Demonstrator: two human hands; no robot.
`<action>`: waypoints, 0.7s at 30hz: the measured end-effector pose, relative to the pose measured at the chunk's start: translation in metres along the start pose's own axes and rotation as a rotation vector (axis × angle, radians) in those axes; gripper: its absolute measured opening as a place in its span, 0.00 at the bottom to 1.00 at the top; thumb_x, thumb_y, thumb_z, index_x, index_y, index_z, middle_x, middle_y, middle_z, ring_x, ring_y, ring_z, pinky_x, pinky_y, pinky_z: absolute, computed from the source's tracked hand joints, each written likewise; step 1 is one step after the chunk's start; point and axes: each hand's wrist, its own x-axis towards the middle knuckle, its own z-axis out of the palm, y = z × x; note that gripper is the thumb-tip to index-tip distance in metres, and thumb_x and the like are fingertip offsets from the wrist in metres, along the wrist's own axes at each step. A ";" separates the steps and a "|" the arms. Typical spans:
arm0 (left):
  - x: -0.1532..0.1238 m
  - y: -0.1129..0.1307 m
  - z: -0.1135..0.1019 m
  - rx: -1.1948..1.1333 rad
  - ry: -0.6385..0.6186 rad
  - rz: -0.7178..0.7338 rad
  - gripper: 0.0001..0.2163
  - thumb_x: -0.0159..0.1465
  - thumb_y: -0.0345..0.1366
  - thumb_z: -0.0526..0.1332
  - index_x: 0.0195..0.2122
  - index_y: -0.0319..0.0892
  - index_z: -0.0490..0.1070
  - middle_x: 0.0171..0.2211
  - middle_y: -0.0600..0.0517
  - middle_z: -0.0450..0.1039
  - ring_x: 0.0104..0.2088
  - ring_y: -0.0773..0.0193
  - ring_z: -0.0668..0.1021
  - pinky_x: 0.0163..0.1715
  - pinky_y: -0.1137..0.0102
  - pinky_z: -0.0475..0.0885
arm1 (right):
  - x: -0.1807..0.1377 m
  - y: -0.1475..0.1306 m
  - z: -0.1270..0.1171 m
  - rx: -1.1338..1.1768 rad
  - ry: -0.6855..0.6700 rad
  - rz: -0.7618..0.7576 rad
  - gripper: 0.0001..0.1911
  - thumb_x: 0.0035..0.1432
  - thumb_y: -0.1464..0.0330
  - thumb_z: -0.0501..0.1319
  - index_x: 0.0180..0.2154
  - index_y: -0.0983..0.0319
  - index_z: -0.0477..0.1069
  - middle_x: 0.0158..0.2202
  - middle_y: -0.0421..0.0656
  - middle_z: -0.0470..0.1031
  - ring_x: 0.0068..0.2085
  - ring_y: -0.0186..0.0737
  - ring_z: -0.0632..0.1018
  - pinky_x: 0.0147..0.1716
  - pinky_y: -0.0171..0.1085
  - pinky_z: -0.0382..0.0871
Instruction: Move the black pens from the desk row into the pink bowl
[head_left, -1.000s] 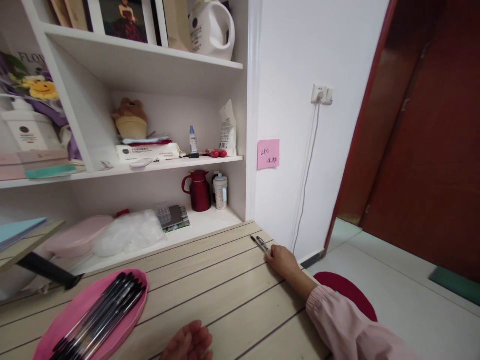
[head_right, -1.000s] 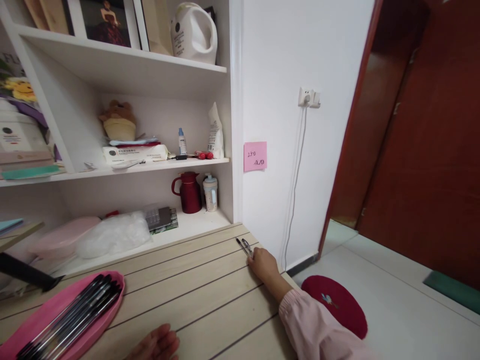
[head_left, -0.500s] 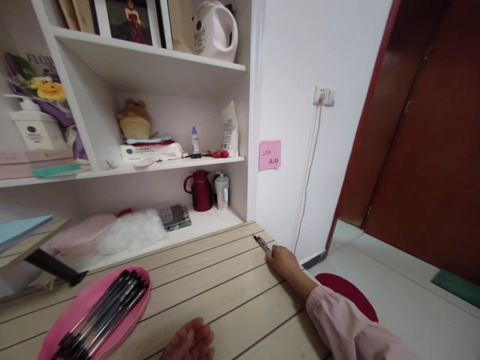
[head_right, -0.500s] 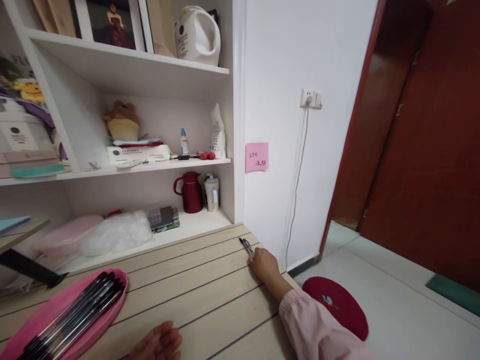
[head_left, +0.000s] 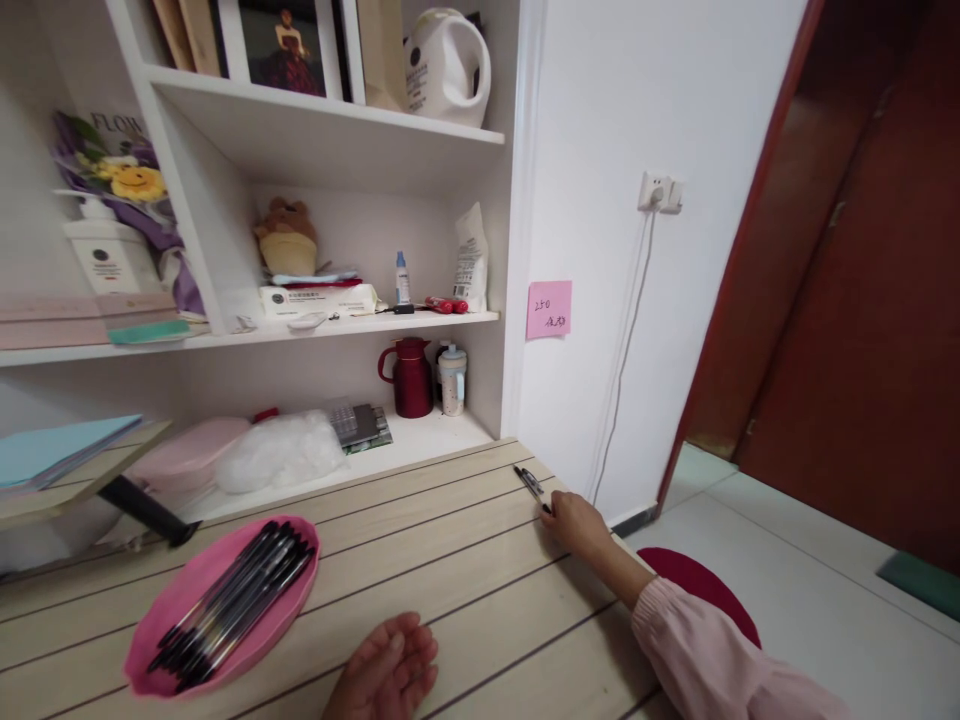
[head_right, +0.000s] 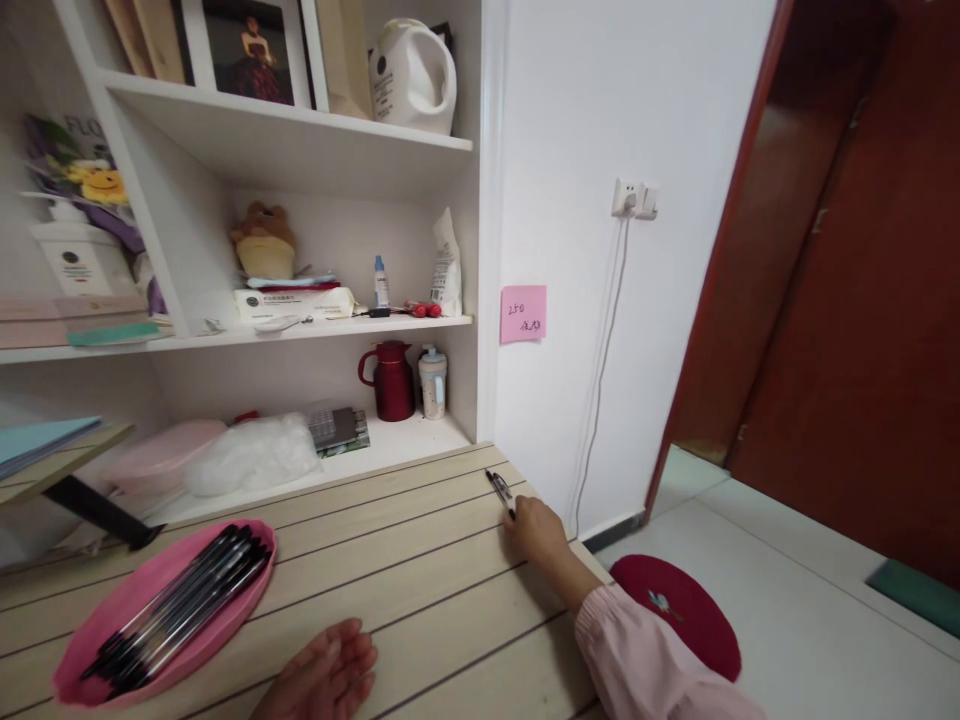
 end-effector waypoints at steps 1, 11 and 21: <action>-0.001 0.002 0.001 0.093 0.019 0.052 0.13 0.43 0.36 0.70 0.30 0.39 0.74 0.26 0.48 0.76 0.30 0.61 0.77 0.35 0.66 0.68 | -0.008 -0.003 -0.002 -0.012 -0.008 -0.028 0.12 0.54 0.67 0.52 0.36 0.66 0.70 0.38 0.52 0.74 0.40 0.44 0.74 0.30 0.35 0.58; -0.032 0.133 -0.047 1.663 0.844 0.686 0.10 0.52 0.29 0.55 0.35 0.36 0.72 0.38 0.36 0.73 0.44 0.41 0.71 0.43 0.54 0.60 | -0.126 -0.075 -0.008 0.170 -0.167 -0.359 0.08 0.51 0.65 0.56 0.25 0.61 0.70 0.27 0.44 0.76 0.29 0.38 0.73 0.25 0.34 0.51; -0.027 0.146 -0.066 1.561 0.825 0.639 0.03 0.47 0.27 0.60 0.20 0.40 0.66 0.29 0.35 0.73 0.39 0.36 0.72 0.37 0.51 0.59 | -0.159 -0.139 0.006 0.377 -0.258 -0.458 0.08 0.46 0.63 0.59 0.23 0.61 0.71 0.25 0.41 0.75 0.27 0.35 0.71 0.24 0.32 0.52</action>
